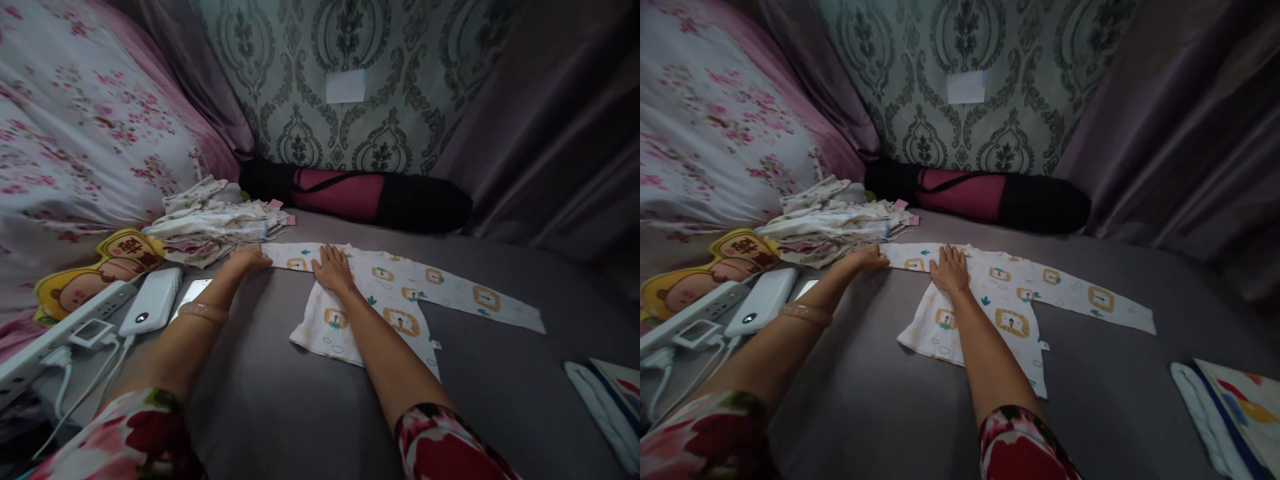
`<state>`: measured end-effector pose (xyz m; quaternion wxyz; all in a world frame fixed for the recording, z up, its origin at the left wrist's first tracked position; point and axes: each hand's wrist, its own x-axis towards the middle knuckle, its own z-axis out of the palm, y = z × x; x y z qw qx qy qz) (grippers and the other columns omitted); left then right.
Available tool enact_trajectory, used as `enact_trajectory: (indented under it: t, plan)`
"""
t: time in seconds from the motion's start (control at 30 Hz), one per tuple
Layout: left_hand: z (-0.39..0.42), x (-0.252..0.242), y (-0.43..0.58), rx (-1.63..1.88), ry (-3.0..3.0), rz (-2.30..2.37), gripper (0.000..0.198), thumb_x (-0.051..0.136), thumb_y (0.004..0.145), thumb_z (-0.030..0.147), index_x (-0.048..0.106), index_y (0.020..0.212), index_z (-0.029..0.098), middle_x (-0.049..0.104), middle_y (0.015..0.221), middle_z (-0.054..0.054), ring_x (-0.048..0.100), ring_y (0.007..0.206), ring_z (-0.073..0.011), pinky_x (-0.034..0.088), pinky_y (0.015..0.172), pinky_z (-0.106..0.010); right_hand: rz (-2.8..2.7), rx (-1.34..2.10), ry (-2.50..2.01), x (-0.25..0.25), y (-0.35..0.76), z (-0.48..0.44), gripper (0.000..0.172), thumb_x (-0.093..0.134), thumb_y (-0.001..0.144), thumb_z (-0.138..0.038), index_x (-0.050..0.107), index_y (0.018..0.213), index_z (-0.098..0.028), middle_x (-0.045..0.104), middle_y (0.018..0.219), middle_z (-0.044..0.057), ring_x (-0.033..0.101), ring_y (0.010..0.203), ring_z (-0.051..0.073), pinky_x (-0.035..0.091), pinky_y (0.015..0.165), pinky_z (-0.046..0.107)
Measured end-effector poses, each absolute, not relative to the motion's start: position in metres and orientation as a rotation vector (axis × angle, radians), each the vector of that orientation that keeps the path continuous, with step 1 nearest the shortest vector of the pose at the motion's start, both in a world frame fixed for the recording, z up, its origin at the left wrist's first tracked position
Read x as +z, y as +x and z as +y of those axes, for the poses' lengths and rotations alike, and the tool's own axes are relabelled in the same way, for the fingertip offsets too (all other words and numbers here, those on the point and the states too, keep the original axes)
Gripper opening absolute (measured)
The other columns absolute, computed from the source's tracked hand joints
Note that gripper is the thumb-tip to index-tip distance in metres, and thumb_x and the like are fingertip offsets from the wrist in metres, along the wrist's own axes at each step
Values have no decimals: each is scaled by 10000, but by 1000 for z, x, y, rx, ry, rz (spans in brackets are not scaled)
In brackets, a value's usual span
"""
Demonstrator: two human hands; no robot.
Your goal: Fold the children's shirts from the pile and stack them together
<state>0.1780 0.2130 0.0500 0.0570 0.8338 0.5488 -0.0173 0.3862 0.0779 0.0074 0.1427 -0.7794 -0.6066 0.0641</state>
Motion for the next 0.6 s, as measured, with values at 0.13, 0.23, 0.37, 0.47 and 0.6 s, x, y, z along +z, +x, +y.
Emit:
enact_trajectory:
  t: [0.13, 0.23, 0.37, 0.47, 0.6]
  plan:
    - [193, 52, 217, -12, 2666, 1644, 303, 566, 779, 176, 645, 1055, 79, 644, 1149, -272, 596, 1096, -404, 377, 966, -591, -1745, 158, -2249, 9, 385, 76, 631, 265, 982, -456, 326, 1506, -110, 289, 1581, 102, 197, 1459, 242, 57, 1179, 401]
    - [171, 38, 255, 207, 2870, 1146, 353, 452, 888, 175, 576, 1216, 135, 631, 1233, -183, 573, 1176, -274, 343, 1072, -461, -1751, 135, -2255, 9, 385, 75, 621, 267, 980, -437, 327, 1507, -116, 282, 1584, 97, 195, 1461, 243, 64, 1180, 402]
    - [156, 14, 284, 353, 2808, 895, 410, 264, 980, 215, 513, 1301, 155, 602, 1304, -145, 562, 1201, -217, 383, 1058, -423, -1777, 119, -2259, 8, 386, 75, 587, 247, 980, -352, 317, 1513, -116, 277, 1587, 85, 200, 1461, 230, 76, 1181, 388]
    - [158, 5, 278, 259, 2798, 982, 461, 242, 998, 278, 466, 1373, 131, 471, 1460, -159, 412, 1368, -245, 317, 1114, -438, -1763, 106, -2255, 8, 386, 75, 590, 262, 980, -380, 330, 1507, -123, 287, 1583, 90, 207, 1458, 237, 78, 1180, 397]
    - [170, 5, 251, 95, 2762, 1192, 574, 235, 1001, 398, 322, 1487, 104, 274, 1578, -158, 221, 1466, -284, 193, 1174, -454, -1756, 110, -2269, 9, 385, 75, 605, 268, 984, -424, 328, 1504, -120, 287, 1582, 97, 199, 1460, 235, 71, 1177, 393]
